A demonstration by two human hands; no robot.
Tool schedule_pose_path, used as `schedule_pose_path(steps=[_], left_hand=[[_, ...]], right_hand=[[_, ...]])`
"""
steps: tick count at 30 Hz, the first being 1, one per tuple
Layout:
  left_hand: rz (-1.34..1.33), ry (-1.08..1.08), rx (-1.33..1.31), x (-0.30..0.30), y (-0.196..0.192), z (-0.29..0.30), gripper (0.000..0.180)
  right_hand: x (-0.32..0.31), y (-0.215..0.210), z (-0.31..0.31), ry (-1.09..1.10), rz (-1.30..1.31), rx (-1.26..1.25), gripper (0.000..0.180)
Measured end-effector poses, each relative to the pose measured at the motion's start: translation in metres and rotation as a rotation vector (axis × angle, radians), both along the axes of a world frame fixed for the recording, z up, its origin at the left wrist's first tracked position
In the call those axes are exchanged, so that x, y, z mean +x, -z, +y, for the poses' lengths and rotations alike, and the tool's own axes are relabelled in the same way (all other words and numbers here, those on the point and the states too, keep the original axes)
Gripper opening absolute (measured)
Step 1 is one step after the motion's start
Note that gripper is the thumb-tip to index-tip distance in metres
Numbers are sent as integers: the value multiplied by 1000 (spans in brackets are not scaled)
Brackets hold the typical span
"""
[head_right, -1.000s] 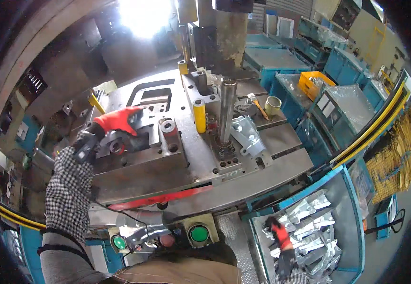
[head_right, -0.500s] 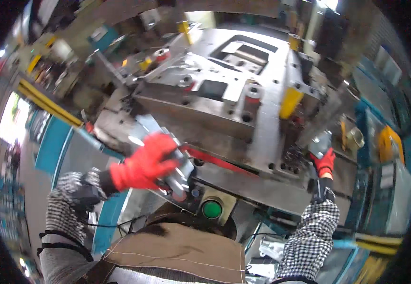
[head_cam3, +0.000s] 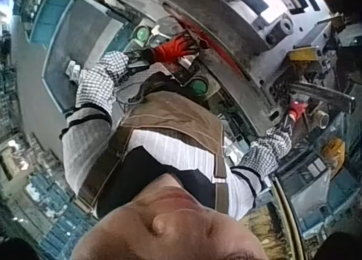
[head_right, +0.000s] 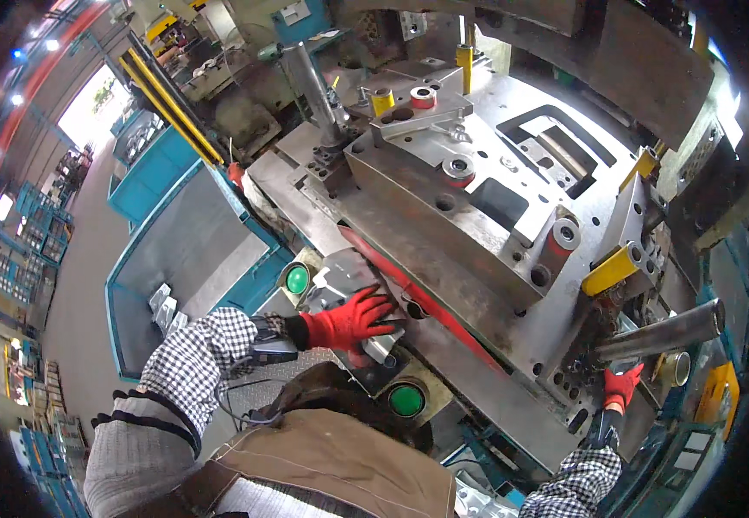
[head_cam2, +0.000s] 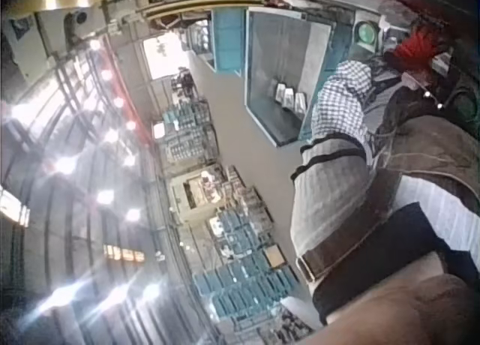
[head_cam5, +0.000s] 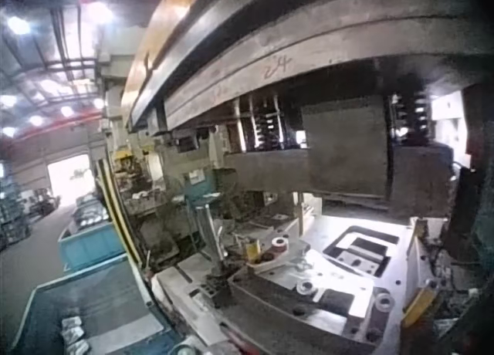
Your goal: Operating an industrial press machine to process metal components.
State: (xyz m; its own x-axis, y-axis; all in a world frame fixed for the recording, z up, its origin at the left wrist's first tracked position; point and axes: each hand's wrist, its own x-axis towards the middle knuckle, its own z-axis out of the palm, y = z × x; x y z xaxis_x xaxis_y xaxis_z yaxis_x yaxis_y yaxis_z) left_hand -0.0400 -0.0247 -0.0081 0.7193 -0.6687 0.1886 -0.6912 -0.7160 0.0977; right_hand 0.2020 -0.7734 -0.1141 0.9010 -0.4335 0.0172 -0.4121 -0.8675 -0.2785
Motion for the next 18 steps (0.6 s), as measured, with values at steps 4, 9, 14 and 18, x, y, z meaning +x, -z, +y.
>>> schedule_pose_path(steps=[4, 9, 14, 18], left_hand=[[18, -207, 233, 9, -38, 55, 120], [340, -660, -107, -7, -55, 108, 123], [561, -714, -607, -19, -26, 131, 128], [595, -730, -624, -16, -12, 140, 131]], right_hand=[[-17, 5, -9, -2, -207, -59, 133], [-98, -21, -64, -113, -490, 70, 105], [-247, -52, -66, -242, -408, 485, 100], [-293, -163, 107, -395, -171, 892, 118]])
